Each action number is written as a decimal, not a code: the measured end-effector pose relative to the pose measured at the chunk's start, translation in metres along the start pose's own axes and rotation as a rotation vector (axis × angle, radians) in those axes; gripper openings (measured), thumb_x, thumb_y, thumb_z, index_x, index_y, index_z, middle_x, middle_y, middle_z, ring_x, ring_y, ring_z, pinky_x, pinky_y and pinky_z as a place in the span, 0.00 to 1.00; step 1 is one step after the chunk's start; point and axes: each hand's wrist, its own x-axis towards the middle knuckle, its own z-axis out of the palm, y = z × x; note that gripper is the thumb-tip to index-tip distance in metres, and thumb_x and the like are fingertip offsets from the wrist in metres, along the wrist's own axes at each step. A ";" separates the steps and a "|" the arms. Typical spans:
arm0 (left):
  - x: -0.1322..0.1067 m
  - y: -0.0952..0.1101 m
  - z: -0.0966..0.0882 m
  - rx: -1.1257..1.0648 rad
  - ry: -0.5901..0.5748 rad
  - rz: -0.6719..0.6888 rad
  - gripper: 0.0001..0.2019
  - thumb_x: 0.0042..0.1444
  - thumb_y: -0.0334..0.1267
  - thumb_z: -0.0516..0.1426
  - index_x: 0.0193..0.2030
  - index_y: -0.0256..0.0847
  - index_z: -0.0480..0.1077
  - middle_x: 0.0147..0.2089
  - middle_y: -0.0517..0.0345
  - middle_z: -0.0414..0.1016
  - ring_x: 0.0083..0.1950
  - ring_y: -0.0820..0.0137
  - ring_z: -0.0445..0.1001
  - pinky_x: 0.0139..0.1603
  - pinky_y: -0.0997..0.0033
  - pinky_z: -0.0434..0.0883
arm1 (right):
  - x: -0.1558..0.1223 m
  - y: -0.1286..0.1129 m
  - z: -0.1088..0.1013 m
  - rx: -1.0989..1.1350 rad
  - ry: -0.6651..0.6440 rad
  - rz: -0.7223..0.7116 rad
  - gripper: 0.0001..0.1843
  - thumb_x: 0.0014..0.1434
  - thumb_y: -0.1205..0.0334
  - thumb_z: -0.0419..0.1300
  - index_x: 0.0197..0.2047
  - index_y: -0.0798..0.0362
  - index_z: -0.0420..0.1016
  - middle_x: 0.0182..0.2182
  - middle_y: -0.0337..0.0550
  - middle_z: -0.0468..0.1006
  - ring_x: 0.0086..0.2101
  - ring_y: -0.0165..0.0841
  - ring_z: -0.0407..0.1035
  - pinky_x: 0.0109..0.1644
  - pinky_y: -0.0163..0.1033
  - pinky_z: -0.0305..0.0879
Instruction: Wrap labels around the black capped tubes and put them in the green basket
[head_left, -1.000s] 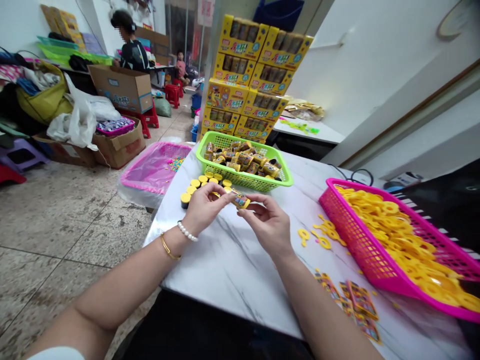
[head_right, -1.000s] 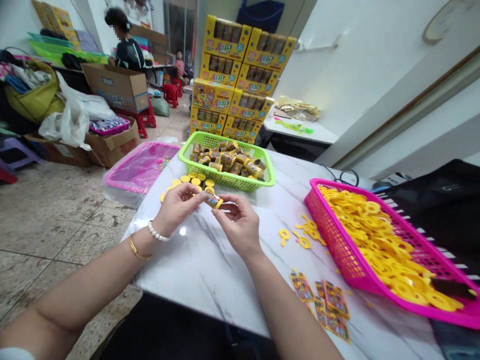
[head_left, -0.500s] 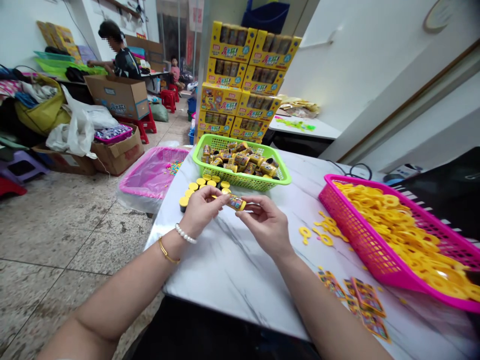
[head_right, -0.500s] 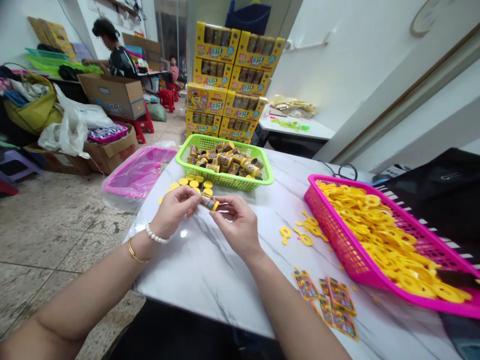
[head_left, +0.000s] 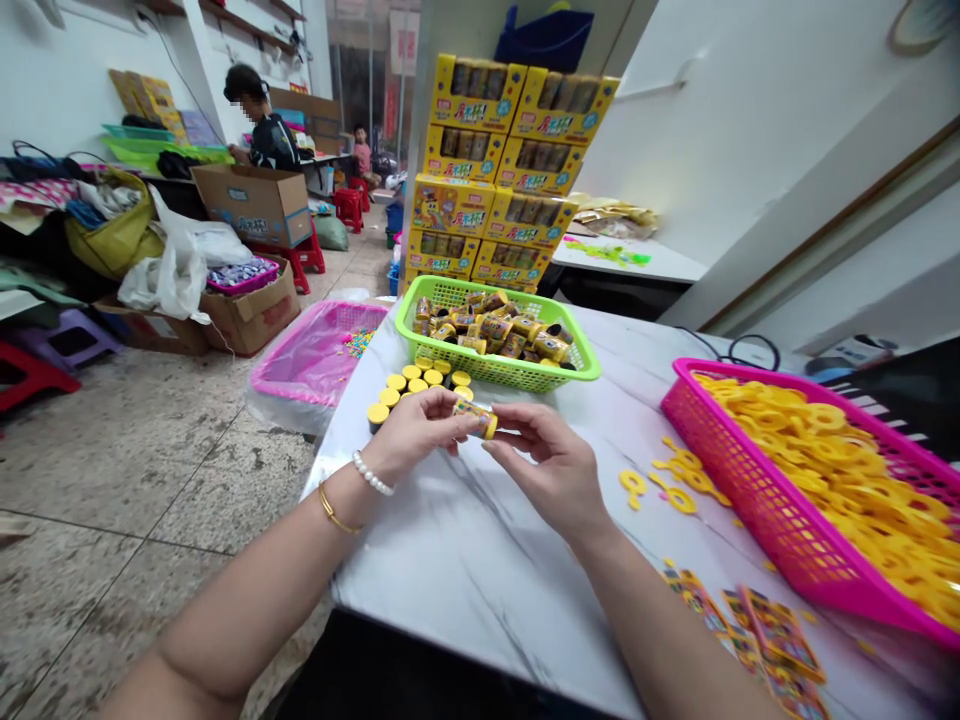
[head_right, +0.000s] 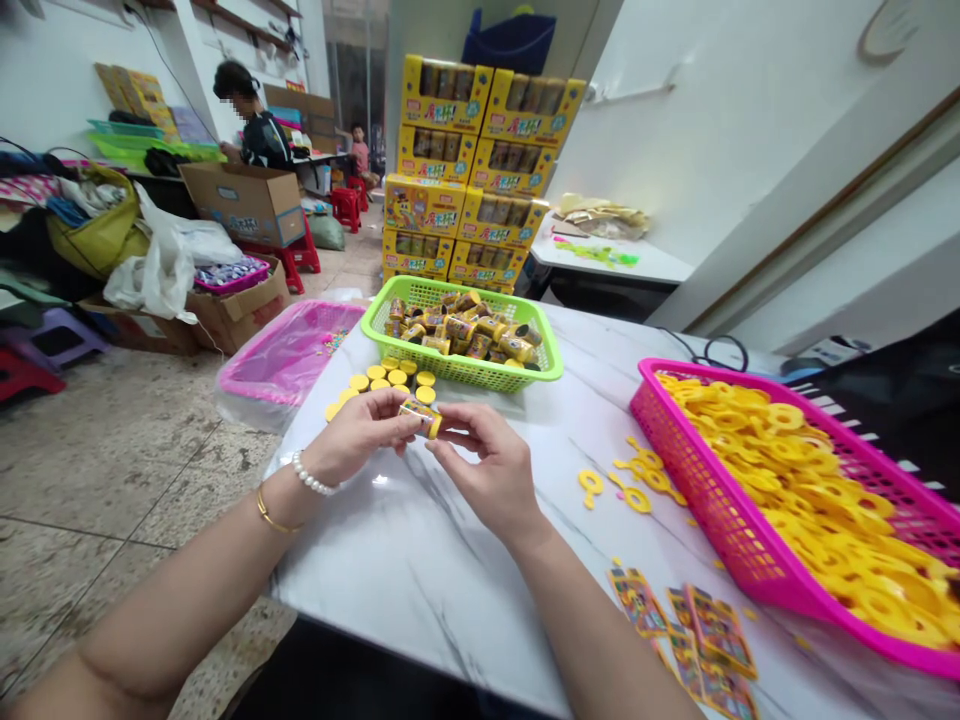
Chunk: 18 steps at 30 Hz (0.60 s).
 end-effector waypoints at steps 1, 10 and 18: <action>0.000 -0.001 0.000 -0.001 -0.005 0.015 0.21 0.43 0.45 0.72 0.38 0.33 0.74 0.34 0.56 0.76 0.30 0.76 0.72 0.30 0.76 0.69 | 0.000 0.000 -0.001 0.015 0.002 0.027 0.14 0.55 0.63 0.70 0.46 0.49 0.80 0.43 0.43 0.80 0.40 0.35 0.80 0.48 0.44 0.82; 0.001 -0.018 0.002 0.077 -0.054 0.187 0.17 0.47 0.39 0.70 0.42 0.35 0.74 0.41 0.52 0.79 0.42 0.68 0.77 0.47 0.68 0.72 | 0.004 -0.004 -0.007 0.203 0.026 0.420 0.17 0.43 0.58 0.77 0.39 0.50 0.86 0.37 0.44 0.87 0.37 0.39 0.81 0.48 0.48 0.80; -0.001 -0.020 -0.007 0.520 -0.028 0.434 0.12 0.55 0.40 0.63 0.45 0.37 0.75 0.41 0.51 0.78 0.41 0.67 0.75 0.45 0.68 0.71 | 0.008 -0.001 -0.004 0.486 -0.032 0.696 0.22 0.34 0.53 0.80 0.34 0.53 0.86 0.33 0.45 0.87 0.33 0.36 0.80 0.49 0.48 0.77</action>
